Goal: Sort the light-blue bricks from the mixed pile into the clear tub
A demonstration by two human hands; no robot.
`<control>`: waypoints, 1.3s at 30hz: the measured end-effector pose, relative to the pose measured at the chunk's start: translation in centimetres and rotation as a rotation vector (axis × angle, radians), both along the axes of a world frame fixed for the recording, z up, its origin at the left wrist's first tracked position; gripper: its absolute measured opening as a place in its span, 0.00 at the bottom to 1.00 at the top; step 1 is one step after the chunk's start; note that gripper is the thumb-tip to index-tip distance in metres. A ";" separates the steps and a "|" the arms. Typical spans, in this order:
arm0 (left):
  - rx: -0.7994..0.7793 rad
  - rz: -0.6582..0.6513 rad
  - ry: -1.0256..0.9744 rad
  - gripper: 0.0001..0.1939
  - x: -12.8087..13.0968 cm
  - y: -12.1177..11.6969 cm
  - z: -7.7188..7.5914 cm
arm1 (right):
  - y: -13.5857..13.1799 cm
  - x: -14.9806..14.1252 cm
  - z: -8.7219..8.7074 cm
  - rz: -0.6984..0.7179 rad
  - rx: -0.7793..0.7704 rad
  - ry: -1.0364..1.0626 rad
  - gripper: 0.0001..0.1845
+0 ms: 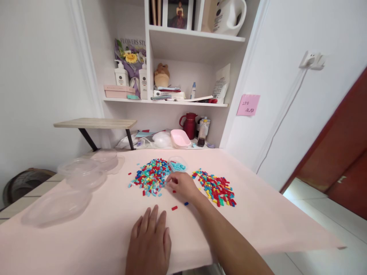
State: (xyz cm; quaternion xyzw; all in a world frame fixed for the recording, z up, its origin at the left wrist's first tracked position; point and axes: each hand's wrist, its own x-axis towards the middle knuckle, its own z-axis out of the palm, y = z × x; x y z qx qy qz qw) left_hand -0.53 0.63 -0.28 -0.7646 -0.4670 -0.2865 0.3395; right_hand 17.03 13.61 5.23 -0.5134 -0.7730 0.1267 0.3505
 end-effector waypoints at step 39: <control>-0.064 0.001 -0.055 0.19 0.1 0.1 -0.4 | -0.1 -1.0 -1.1 0.142 0.074 -0.071 0.14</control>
